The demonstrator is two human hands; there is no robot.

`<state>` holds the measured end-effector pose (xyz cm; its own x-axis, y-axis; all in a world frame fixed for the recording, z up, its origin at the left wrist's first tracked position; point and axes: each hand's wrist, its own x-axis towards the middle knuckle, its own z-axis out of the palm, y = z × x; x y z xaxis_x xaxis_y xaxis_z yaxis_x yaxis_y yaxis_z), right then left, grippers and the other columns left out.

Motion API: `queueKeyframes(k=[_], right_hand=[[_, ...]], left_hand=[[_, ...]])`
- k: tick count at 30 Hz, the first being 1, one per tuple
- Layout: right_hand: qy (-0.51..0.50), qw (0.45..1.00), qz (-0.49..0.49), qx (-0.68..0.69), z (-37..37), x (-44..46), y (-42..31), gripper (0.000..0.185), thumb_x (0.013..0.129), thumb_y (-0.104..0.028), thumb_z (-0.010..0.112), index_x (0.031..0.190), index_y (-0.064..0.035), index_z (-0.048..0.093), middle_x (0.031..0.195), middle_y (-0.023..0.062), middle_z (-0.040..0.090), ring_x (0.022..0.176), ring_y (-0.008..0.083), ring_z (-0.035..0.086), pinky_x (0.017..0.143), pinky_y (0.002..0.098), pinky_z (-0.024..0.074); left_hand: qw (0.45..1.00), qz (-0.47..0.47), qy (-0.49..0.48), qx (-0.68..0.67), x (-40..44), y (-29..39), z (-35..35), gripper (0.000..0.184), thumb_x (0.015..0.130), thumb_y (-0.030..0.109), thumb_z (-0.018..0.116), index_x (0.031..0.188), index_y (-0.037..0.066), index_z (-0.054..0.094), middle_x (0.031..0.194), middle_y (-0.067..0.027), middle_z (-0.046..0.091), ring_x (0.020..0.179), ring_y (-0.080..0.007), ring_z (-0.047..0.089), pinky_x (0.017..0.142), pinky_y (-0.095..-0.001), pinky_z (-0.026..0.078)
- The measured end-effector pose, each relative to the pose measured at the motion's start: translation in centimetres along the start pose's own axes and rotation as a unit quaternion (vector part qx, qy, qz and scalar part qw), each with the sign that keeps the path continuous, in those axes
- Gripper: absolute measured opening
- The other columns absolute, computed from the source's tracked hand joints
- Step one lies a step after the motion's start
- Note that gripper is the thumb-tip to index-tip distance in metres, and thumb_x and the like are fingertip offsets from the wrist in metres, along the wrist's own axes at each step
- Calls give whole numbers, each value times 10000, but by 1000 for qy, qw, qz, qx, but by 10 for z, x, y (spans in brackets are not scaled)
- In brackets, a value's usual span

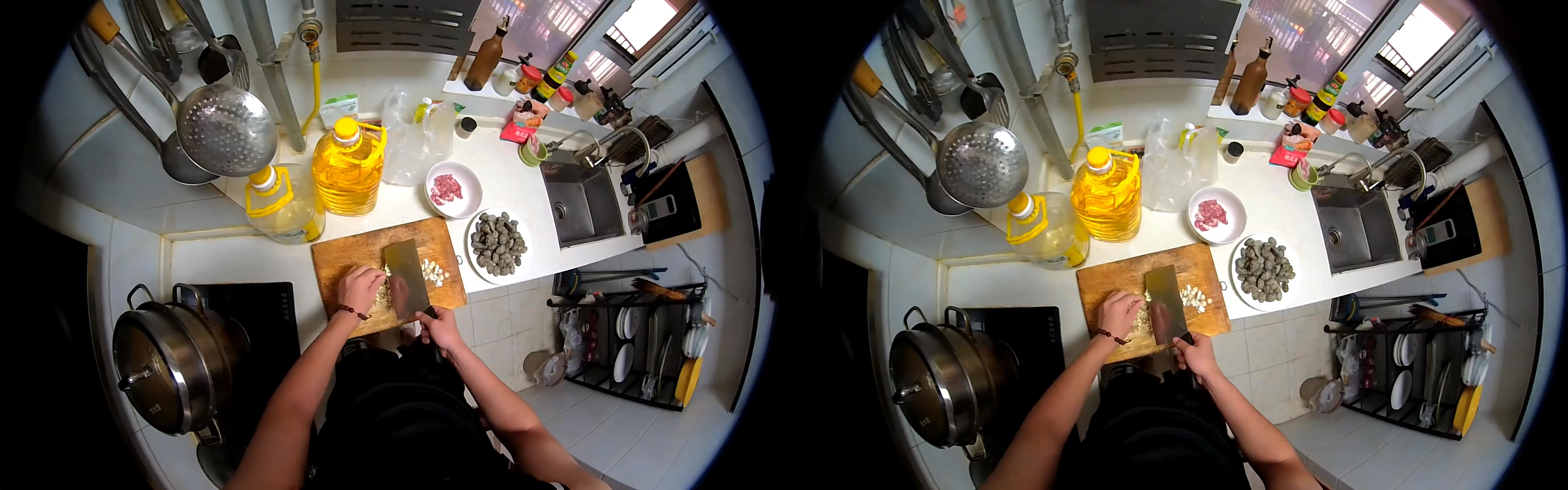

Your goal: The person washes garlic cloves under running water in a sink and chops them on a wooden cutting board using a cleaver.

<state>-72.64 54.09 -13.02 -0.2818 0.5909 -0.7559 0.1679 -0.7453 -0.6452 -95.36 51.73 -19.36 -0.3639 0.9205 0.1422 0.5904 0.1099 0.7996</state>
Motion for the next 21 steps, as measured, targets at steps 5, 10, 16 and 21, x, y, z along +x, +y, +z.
queueKeyframes(k=[5,10,16,21], right_hand=[[-25,1000,-5,-6,-4,-2,-1,197,1007,-85,667,843,-53,563,661,14,531,498,104,478,433,275,378],[-21,1000,4,1,-6,-3,-3,225,1001,-83,670,813,-54,550,653,16,534,489,106,477,431,280,379],[-50,998,-6,-25,-9,-4,-3,232,999,-90,670,795,-53,565,604,20,524,467,109,466,428,281,373],[-45,996,-31,-70,-19,3,-6,233,1002,-104,674,801,-55,567,599,4,502,464,101,451,432,283,372]], left_hand=[[999,-28,-16,44,6,-13,4,95,869,156,781,921,77,776,918,-81,728,855,-292,691,759,-392,559],[998,-56,-16,24,8,-18,1,90,875,171,775,929,99,778,923,-75,724,848,-290,691,751,-390,558],[998,-54,11,25,15,-13,5,101,884,180,774,949,103,783,909,-85,736,835,-292,708,743,-385,564],[987,-145,-65,-29,-2,-46,-1,155,890,185,773,978,57,777,888,-116,772,830,-259,760,754,-382,592]])
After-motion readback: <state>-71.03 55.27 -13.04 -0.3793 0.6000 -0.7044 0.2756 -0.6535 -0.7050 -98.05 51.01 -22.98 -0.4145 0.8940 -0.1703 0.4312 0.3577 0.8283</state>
